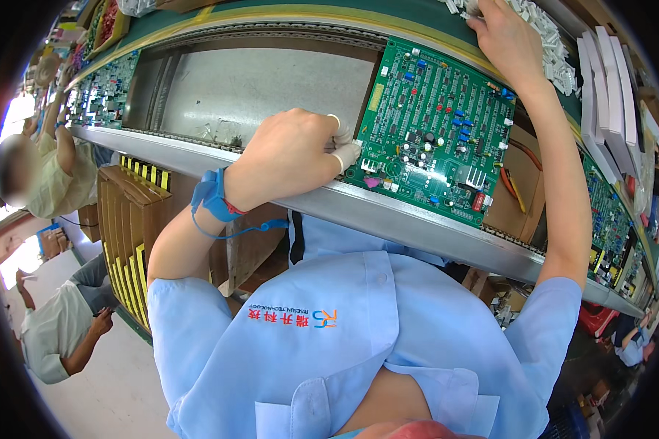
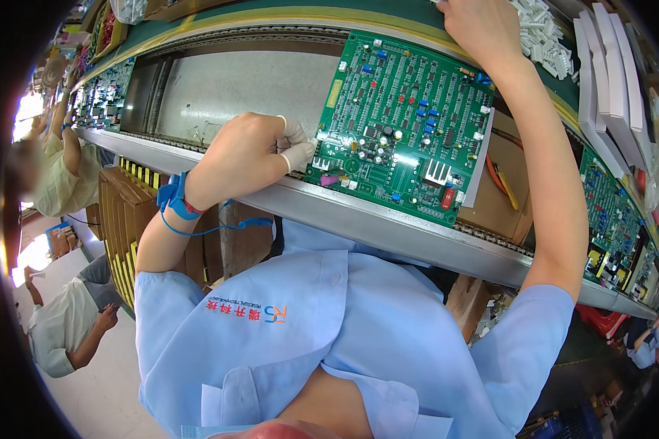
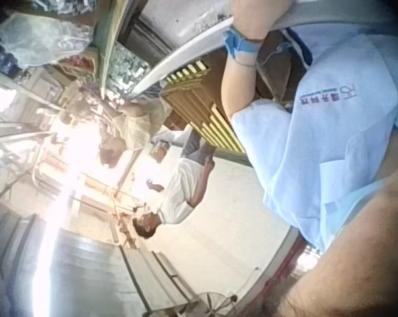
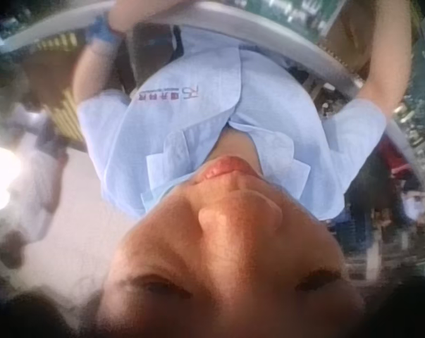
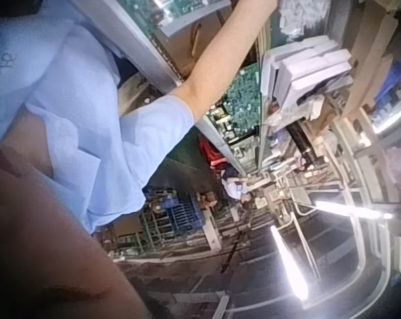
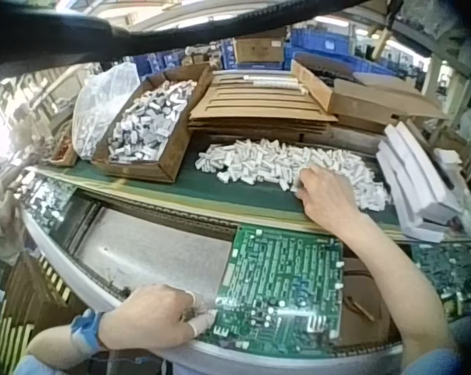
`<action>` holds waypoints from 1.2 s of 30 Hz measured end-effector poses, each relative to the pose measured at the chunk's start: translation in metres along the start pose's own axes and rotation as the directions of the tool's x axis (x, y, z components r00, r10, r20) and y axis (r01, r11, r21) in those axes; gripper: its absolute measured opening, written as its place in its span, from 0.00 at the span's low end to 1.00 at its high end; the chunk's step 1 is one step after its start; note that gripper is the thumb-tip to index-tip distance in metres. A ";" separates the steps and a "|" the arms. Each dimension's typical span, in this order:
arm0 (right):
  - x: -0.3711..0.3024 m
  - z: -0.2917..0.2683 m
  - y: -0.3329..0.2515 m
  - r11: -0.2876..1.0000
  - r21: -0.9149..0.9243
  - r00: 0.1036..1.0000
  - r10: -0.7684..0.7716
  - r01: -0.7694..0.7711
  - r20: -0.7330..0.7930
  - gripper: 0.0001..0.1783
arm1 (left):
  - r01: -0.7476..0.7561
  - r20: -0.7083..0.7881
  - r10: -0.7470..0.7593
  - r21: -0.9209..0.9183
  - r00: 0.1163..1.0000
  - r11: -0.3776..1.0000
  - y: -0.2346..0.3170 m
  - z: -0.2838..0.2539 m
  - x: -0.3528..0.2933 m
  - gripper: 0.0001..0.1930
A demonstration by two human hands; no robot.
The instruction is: Insert electronic components into a printed circuit board on an assembly line.
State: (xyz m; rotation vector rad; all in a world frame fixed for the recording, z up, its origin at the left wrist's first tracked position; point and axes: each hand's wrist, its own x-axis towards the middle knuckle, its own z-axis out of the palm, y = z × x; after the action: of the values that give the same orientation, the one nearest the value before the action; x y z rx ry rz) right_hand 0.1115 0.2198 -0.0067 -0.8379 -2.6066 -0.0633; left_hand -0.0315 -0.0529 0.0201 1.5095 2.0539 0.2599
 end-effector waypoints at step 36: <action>-0.037 -0.006 -0.044 0.960 0.244 0.988 -0.149 0.136 0.034 0.04 | -0.083 -0.248 0.016 -0.263 0.969 0.961 -0.027 -0.044 0.049 0.19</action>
State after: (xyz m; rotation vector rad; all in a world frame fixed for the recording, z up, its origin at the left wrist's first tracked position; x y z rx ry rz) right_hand 0.1159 0.1620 -0.0121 -0.5724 -2.6501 0.2344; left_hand -0.0877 -0.0089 0.0274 1.4157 2.0634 0.7510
